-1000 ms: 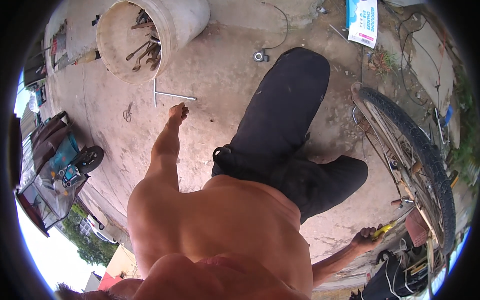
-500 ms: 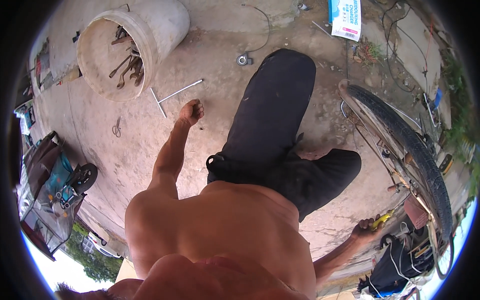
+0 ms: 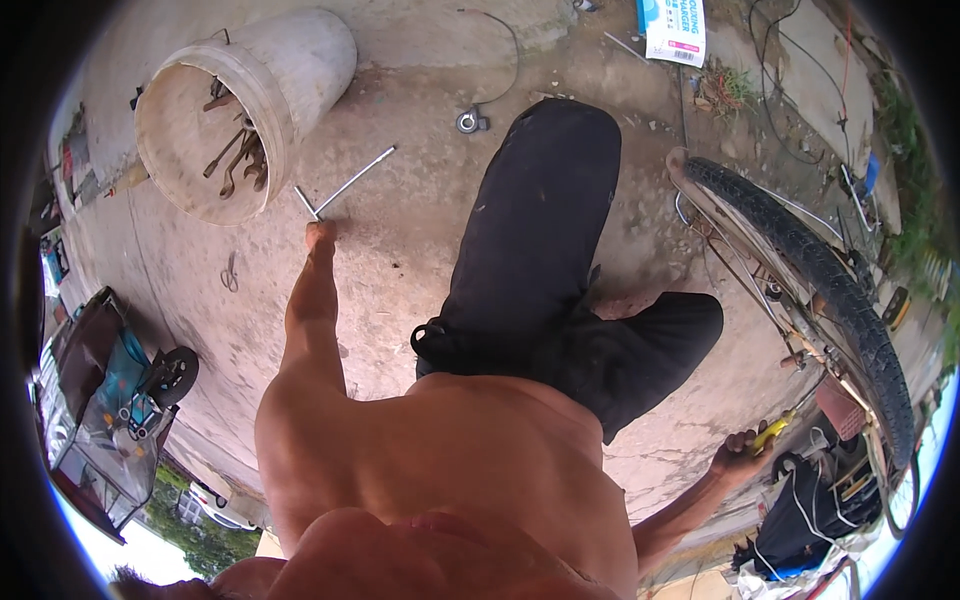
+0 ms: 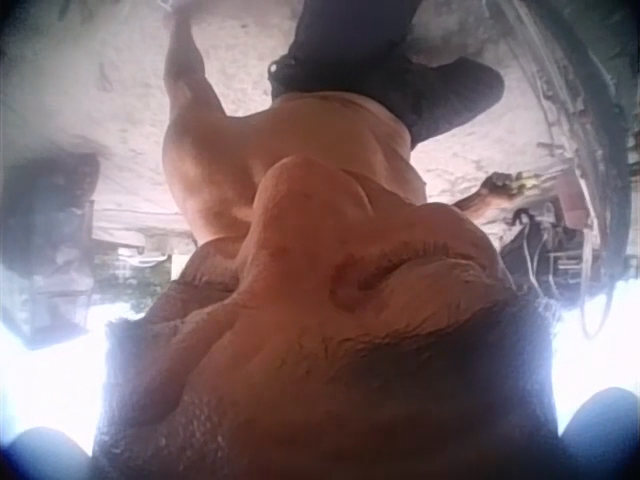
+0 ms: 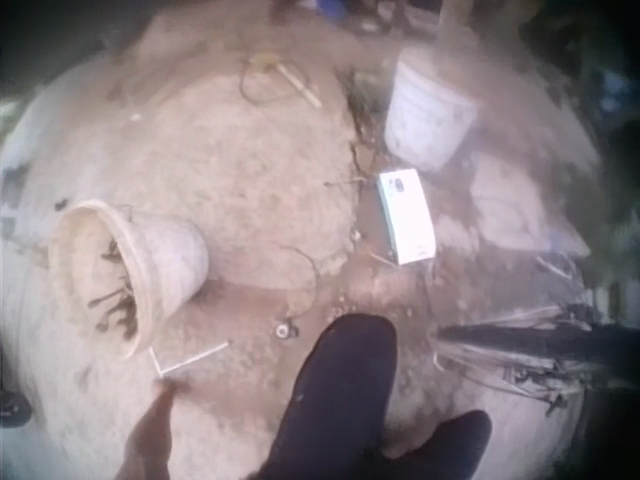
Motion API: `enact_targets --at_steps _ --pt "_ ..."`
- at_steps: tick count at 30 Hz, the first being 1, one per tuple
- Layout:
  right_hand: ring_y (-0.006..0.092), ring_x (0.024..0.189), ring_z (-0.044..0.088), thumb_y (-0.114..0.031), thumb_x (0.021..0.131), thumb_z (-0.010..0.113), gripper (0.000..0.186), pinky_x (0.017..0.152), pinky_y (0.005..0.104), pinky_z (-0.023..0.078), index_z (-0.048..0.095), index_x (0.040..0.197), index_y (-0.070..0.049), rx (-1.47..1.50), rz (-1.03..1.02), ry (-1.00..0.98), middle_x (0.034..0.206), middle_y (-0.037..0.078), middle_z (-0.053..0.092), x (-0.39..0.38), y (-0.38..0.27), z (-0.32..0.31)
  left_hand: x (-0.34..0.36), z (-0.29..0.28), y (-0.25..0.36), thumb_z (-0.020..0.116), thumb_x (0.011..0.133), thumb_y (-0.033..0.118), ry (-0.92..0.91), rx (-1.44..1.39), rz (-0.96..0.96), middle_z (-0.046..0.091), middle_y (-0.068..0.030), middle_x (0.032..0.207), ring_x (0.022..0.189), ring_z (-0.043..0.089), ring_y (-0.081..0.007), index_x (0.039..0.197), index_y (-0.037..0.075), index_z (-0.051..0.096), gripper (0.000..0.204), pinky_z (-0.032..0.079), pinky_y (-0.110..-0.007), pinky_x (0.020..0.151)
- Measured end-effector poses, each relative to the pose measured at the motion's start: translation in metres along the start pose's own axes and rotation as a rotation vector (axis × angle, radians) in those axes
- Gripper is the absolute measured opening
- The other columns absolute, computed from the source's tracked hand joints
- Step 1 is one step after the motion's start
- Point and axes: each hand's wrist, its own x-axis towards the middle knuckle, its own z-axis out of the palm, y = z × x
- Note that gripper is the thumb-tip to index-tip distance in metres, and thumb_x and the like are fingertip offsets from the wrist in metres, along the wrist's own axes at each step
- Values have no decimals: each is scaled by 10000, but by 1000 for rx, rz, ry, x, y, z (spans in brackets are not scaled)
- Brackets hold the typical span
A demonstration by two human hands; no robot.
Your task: The person disassembles and repairs a bicycle wheel hub and gear assembly, using a screwdriver, extracting components by hand from a bucket of parts, and working on the gears and spokes.
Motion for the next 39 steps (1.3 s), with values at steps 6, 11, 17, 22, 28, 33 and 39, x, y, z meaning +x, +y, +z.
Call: enact_targets --at_steps 6,11,17,22,28,33,39 --pt "100 485 372 -395 1045 551 401 440 235 318 647 1212 -44 -23 17 38 656 -5 511 1 -4 8 -17 -5 7 869 642 337 38 69 -85 765 -162 981 965 739 -292 1037 -21 675 567 571 -364 824" --pt "107 449 403 -440 1043 531 440 397 239 341 655 1220 -57 -61 1 68 646 -8 531 -4 -5 2 -58 15 31 814 677 267 -11 -9 44 746 -154 902 843 731 -255 985 -29 642 460 576 -376 755" --pt "74 452 378 -424 1061 508 433 390 217 326 632 1252 -55 -51 -14 43 649 -25 499 -7 4 11 -86 60 39 774 700 194 -388 -329 228 734 -117 852 824 711 -216 970 23 716 324 566 -362 703" --pt "56 497 378 -409 1073 483 429 426 199 323 620 1281 -60 -161 -133 106 692 -35 494 -21 -2 17 -144 34 64 685 903 258 -500 -620 69 698 -46 914 813 701 -182 1132 91 642 286 555 -361 673" --pt "60 539 368 -369 1078 483 434 475 198 324 581 1343 -40 -175 -134 4 723 -32 468 -30 -2 24 -184 7 53 677 929 269 -552 -594 117 691 -47 933 801 706 -202 1161 89 636 296 556 -384 710" --pt "60 522 377 -365 1073 522 433 456 203 296 588 1323 -18 -154 -152 -119 718 -28 492 -15 6 24 -202 -10 -13 690 931 281 -661 -634 108 701 -64 960 799 706 -208 1189 75 652 332 553 -375 697" --pt "52 489 333 -372 1076 514 441 430 210 250 580 1329 -17 -145 -167 -166 671 -46 441 -13 6 10 -237 -49 -34 695 909 208 -531 -417 294 674 -16 836 685 657 -113 1150 52 656 290 483 -262 535"
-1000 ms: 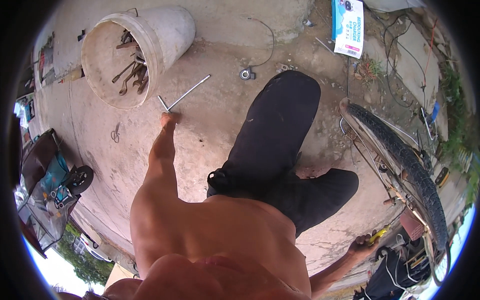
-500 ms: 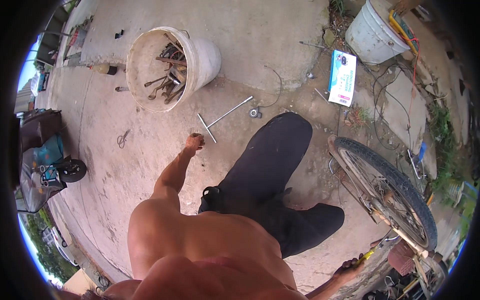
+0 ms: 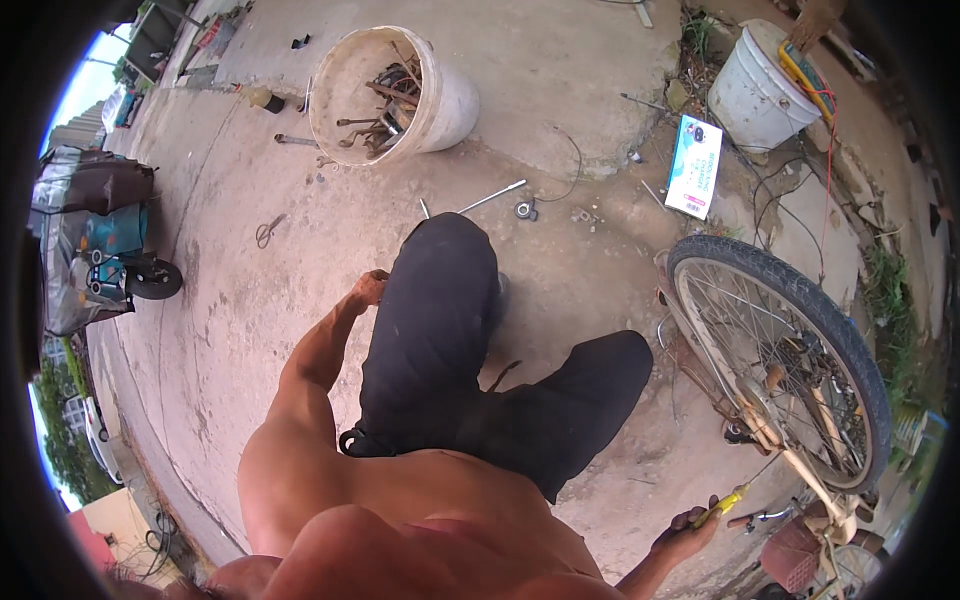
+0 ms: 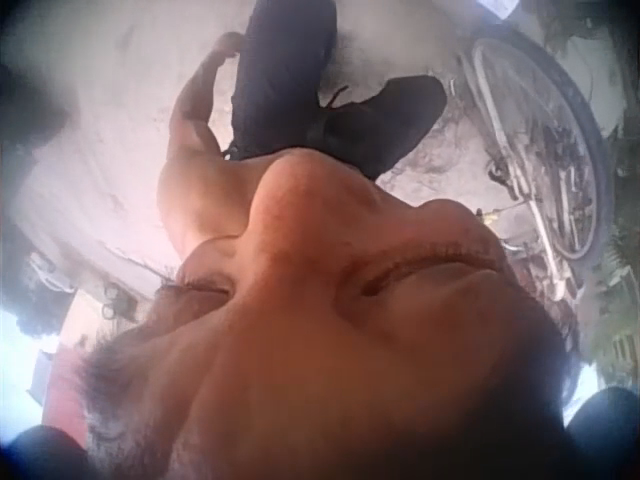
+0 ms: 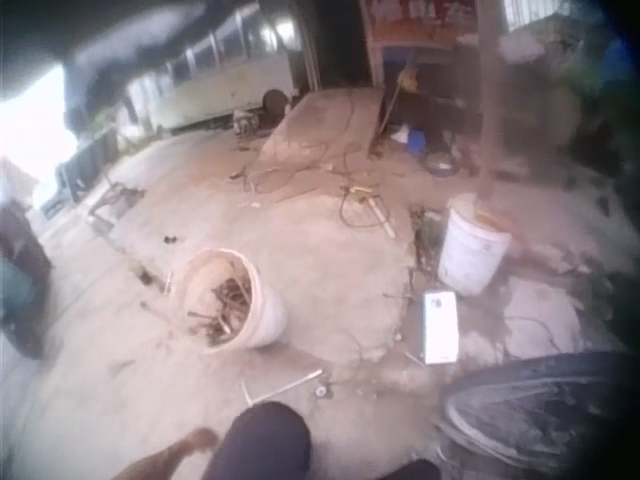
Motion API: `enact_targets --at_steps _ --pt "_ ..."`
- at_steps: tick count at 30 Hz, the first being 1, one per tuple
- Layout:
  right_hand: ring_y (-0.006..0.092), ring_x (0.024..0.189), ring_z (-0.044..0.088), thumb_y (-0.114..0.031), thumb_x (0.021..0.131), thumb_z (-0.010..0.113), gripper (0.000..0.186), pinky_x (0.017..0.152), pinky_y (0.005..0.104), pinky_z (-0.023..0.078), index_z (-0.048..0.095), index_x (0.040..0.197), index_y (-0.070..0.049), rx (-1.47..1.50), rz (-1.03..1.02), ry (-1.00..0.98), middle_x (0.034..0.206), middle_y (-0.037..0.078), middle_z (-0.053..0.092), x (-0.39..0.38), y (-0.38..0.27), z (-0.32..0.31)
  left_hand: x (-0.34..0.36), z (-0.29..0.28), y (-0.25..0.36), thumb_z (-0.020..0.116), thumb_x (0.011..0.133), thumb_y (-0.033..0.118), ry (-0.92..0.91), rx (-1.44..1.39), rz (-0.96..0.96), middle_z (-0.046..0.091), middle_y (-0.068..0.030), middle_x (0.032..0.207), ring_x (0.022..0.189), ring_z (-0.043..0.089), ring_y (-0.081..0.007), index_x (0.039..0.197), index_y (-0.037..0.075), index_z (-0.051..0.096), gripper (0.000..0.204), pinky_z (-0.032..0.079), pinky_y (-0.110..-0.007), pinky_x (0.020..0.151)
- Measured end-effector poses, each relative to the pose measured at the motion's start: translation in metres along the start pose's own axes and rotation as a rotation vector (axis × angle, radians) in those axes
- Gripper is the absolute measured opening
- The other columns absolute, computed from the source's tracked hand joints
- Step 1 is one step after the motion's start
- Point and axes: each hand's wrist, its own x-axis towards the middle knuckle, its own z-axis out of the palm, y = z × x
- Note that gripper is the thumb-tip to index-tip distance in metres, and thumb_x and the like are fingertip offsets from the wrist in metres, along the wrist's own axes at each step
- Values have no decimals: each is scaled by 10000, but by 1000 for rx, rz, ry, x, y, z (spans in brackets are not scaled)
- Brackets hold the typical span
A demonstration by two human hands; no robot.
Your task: The person disassembles and repairs a bicycle wheel hub and gear assembly, using a screwdriver, extracting components by hand from a bucket of parts, and working on the gears and spokes.
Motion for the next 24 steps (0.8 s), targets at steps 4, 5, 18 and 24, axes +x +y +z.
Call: enact_targets --at_steps 4,5,18,24 --pt "37 489 298 -374 1080 502 427 428 203 218 589 1327 -36 -79 -6 -17 659 -57 413 11 27 15 -30 -85 -24 715 875 257 177 51 -65 711 -38 856 682 674 -127 1117 58 701 314 519 -285 563" --pt "31 490 286 -376 1081 498 422 428 200 205 593 1327 -46 -124 -18 -18 656 -60 406 18 33 20 -31 -111 -38 714 868 271 235 33 -93 715 -43 856 676 675 -130 1116 53 706 330 522 -290 564" --pt "60 483 350 -464 1029 553 441 445 205 293 567 1313 -127 -240 43 258 663 -29 532 50 39 76 302 -332 85 641 869 324 663 173 380 748 -220 1033 1021 715 -358 1099 26 740 390 550 -416 908" --pt "98 507 420 -498 1004 575 442 469 251 339 621 1191 -100 -336 -47 488 683 2 575 50 19 150 429 -389 198 612 914 333 659 321 515 715 -241 1155 1105 670 -414 1193 49 712 411 527 -463 971"
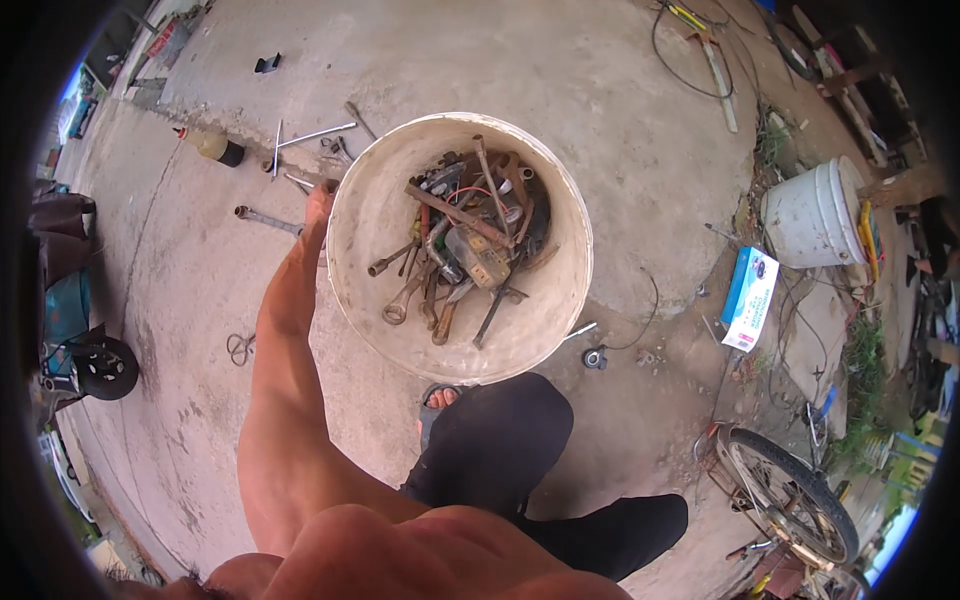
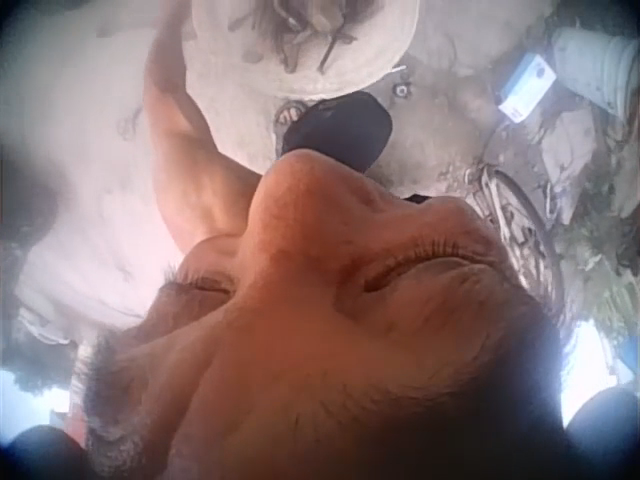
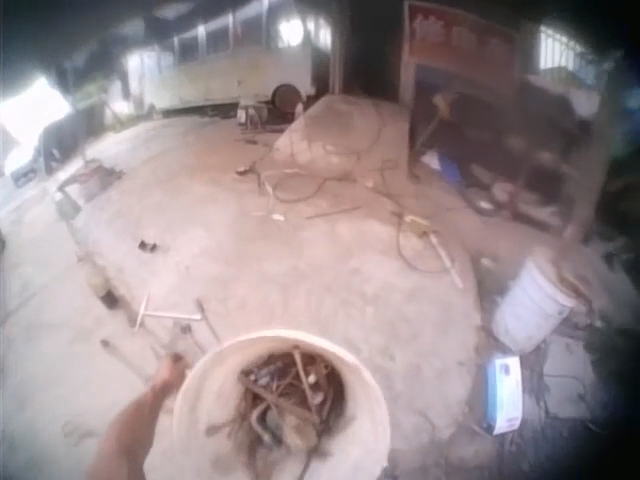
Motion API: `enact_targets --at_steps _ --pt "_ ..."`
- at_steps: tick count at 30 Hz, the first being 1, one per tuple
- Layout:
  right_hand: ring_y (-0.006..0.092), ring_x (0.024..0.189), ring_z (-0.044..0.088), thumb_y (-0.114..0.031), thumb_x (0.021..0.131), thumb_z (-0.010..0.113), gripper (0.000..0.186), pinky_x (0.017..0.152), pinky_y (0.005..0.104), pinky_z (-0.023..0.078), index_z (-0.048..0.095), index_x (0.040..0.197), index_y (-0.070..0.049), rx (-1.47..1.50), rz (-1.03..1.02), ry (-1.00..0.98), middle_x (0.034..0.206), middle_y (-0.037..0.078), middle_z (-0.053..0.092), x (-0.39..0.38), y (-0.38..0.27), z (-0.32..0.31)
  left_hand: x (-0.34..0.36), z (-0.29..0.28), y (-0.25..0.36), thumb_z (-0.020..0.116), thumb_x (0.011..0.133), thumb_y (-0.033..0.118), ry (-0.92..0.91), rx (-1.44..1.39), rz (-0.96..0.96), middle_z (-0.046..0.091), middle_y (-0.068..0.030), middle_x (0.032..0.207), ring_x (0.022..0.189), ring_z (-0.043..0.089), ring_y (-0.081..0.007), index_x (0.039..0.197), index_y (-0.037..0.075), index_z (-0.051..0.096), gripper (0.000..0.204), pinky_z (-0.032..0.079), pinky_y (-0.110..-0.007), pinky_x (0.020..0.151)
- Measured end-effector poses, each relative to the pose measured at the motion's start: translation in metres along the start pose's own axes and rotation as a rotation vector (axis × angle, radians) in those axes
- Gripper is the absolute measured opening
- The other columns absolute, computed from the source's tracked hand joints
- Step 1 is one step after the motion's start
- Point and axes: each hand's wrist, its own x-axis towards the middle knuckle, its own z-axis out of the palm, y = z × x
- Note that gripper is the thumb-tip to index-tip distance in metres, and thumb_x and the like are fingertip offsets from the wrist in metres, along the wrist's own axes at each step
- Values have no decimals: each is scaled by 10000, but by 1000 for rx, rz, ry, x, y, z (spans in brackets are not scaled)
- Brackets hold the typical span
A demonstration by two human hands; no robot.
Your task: The person disassembles and repairs a bicycle wheel hub and gear assembly, using a screwdriver, extracting components by hand from a bucket of parts, and working on the gears and spokes.
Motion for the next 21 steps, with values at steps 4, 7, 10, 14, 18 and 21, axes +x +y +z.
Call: enact_targets --at_steps 4,7,10,14,18,21 --pt "124 523 467 -521 987 590 461 486 282 370 657 1110 -82 -60 -49 98 697 23 604 9 -16 20 96 11 8 610 917 309 115 176 132 601 -247 1339 1185 611 -444 1357 81 613 496 505 -498 1016" --pt "143 535 502 -538 975 601 483 499 305 393 684 1049 -68 -93 -118 224 707 39 626 13 -25 -19 163 52 39 546 911 214 133 193 243 563 -236 1399 1259 552 -460 1427 102 557 529 460 -513 1074" --pt "162 547 537 -555 962 613 511 511 328 416 711 988 -55 -207 -162 321 717 54 647 18 -18 -58 196 61 1 527 897 122 -11 431 350 621 -267 1296 1133 651 -433 1359 15 564 476 541 -533 984" --pt "187 563 584 -578 946 628 556 528 359 447 748 907 -36 -394 -176 462 730 75 676 26 -25 -55 238 123 59 537 899 123 -43 441 442 615 -246 1243 1082 646 -413 1316 17 570 431 543 -517 948" --pt "168 503 562 -581 930 647 543 479 339 400 762 877 -52 -199 -138 548 667 62 656 2 -20 -97 221 165 136 546 900 124 -88 404 458 609 -225 1189 1031 641 -393 1272 19 576 387 546 -501 913" --pt "137 489 540 -576 956 616 523 444 311 380 745 860 -78 -200 -62 511 652 45 630 -4 1 -94 204 135 152 554 901 125 -107 416 455 604 -210 1149 993 637 -378 1239 21 580 355 548 -489 886"
